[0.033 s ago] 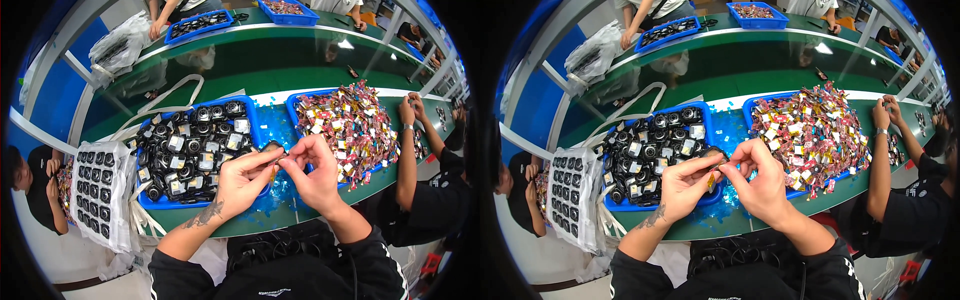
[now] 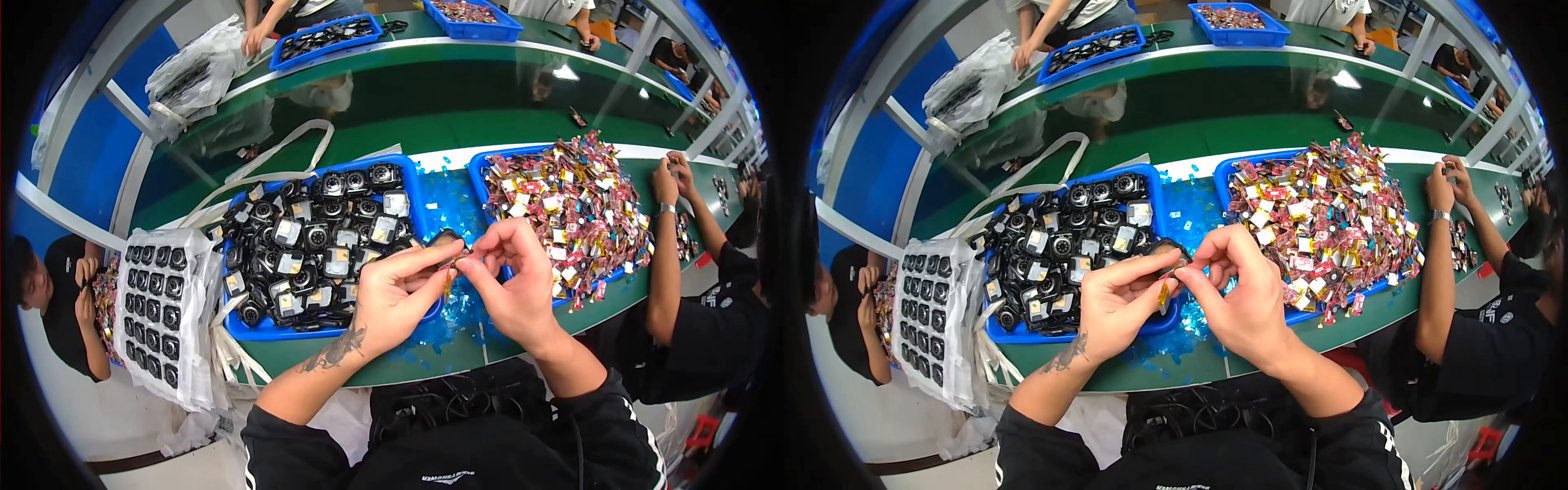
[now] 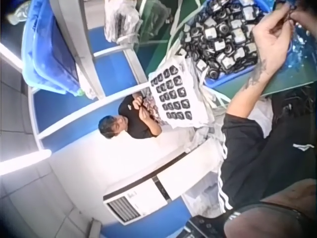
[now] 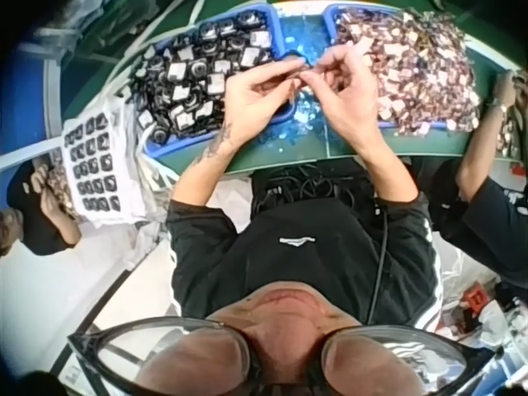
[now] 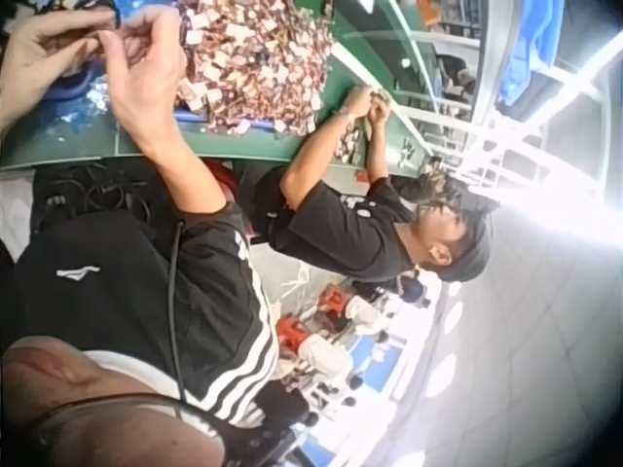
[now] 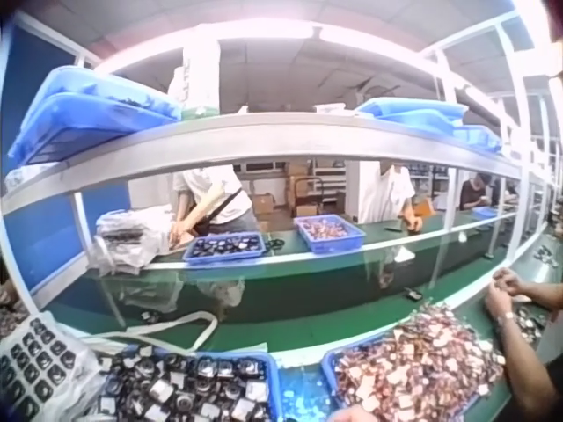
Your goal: Assembling components for electronic watches on a factory production line.
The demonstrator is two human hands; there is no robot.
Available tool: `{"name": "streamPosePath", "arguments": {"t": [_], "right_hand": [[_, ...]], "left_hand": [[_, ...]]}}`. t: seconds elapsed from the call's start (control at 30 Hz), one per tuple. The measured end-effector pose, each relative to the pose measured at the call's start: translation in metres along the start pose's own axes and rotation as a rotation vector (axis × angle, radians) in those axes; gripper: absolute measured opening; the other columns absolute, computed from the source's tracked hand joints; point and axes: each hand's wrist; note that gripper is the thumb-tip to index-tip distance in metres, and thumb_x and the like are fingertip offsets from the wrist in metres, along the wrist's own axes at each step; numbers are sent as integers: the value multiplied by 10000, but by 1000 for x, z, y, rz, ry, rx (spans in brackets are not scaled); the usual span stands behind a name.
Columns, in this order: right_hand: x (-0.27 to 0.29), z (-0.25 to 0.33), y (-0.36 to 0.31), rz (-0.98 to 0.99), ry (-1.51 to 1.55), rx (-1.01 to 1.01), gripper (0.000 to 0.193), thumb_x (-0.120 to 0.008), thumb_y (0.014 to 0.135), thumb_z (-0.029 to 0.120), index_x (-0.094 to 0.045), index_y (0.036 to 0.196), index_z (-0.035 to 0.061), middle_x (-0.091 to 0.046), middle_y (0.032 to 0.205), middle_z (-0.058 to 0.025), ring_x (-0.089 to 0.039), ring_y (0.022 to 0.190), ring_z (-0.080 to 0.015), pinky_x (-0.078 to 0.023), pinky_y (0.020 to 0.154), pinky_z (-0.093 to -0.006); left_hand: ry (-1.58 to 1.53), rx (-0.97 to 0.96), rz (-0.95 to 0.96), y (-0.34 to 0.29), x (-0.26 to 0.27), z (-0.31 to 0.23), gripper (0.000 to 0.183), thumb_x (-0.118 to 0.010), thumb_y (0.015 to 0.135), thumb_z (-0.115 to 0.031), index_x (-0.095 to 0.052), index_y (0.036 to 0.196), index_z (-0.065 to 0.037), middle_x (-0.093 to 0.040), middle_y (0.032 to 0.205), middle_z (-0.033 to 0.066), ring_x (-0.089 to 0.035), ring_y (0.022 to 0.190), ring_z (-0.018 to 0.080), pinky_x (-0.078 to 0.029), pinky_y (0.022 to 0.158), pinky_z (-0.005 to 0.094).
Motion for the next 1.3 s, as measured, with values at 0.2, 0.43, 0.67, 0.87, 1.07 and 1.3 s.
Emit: {"name": "streamPosePath", "arguments": {"t": [0.2, 0.43, 0.67, 0.87, 1.07, 1.3], "right_hand": [[-2, -2, 5, -24, -32, 49, 282, -737, 780, -7, -534, 973, 21, -600, 824, -44, -540, 674, -83, -467, 583, -218], [-6, 14, 21, 160, -230, 68, 423, -683, 801, -34, -517, 1187, 21, -566, 952, -70, -586, 813, -139, -536, 658, -264], [1, 16, 108, 472, -172, -77, 508, -667, 812, -27, -435, 1256, 60, -572, 913, -74, -597, 837, -134, -512, 664, -283], [17, -98, 256, 32, -493, -289, 565, -864, 634, 146, -587, 1088, -44, -676, 808, -162, -680, 751, -257, -561, 621, -350], [6, -116, 274, 294, -985, -353, 453, -865, 657, 246, -686, 1000, 11, -687, 1059, -176, -676, 954, -313, -561, 799, -393], [6, -43, 218, 435, -722, 134, 483, -569, 903, 461, -698, 938, -3, -699, 885, -187, -687, 845, -328, -544, 784, -433]], "left_hand": [[82, -81, -18, 0, -1, 3, 370, -567, 884, 92, -640, 1225, -33, -629, 1024, 78, -631, 845, 79, -517, 699, 180], [-53, 12, -10, -1, 3, -5, 637, -478, 947, 58, -243, 1518, -98, -632, 1155, 112, -591, 923, 72, -488, 810, 218], [828, -174, -177, 7, 23, -19, 770, -588, 891, -46, -136, 1515, -58, -523, 1337, 200, -638, 1024, 249, -516, 831, 327], [1836, -97, -342, 0, 90, -50, 344, -732, 766, -243, -623, 1044, -72, -622, 983, 123, -576, 935, 333, -456, 795, 441], [1694, 19, -277, -9, 87, -56, 328, -775, 704, -160, -586, 960, -83, -573, 936, 111, -570, 953, 321, -479, 783, 428], [1023, -201, -456, 16, 55, -59, 143, -672, 749, 51, -630, 871, -10, -555, 684, 101, -556, 573, 249, -451, 576, 324]]}}
Point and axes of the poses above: each hand's wrist, its own y-axis towards the middle knuckle, its own x-axis out of the back of the hand, z = x × y
